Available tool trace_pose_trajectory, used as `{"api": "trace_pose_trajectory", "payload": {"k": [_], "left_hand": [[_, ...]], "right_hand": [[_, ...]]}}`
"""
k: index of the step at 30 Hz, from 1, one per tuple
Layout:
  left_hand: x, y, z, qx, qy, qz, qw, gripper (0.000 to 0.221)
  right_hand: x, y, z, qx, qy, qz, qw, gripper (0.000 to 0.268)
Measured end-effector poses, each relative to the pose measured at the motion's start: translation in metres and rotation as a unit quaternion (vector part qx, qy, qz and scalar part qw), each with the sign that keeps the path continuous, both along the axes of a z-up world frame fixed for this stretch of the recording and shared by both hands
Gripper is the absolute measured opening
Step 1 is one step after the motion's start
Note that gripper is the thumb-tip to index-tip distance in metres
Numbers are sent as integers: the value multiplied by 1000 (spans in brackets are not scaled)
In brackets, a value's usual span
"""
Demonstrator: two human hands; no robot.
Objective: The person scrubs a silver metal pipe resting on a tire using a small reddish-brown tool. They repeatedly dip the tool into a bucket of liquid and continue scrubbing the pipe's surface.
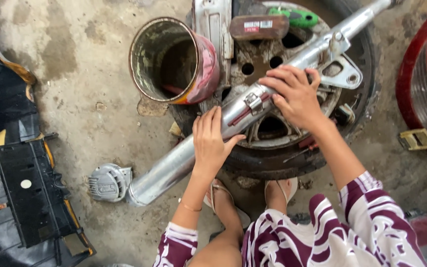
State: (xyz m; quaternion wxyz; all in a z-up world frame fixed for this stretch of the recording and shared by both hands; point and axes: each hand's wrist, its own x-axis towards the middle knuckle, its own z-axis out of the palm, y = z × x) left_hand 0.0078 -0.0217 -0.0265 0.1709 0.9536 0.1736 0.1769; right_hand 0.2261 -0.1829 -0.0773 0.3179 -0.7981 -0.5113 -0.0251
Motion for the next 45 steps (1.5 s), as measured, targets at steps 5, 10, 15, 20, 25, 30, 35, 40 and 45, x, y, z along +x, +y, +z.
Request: {"api": "trace_pose_trajectory", "payload": {"k": [5, 10, 15, 20, 25, 30, 35, 40, 45], "left_hand": [[-5, -5, -22, 21, 27, 23, 999, 95], [-8, -8, -26, 50, 24, 23, 998, 94], [-10, -7, -26, 66, 17, 16, 998, 91], [-9, -14, -25, 87, 4, 21, 996, 93], [-7, -18, -23, 109, -1, 18, 994, 92], [-6, -19, -24, 133, -7, 25, 991, 91], [-4, -20, -24, 152, -15, 19, 988, 89], [-6, -21, -21, 162, -8, 14, 987, 92], [-6, -20, -18, 163, -3, 20, 986, 90]], "right_hand": [[-5, -7, 23, 49, 70, 55, 995, 28], [-2, -5, 9, 127, -4, 60, 990, 14], [3, -7, -2, 153, 29, 134, 979, 14], [16, -15, 13, 133, -35, 133, 982, 15], [1, -19, 30, 138, -38, 125, 982, 16], [-8, -15, 24, 172, -50, 104, 978, 17], [13, -33, -2, 175, -87, 80, 978, 18], [-13, -17, 23, 184, -104, 91, 973, 24], [-10, -17, 5, 178, -114, 53, 976, 21]]}}
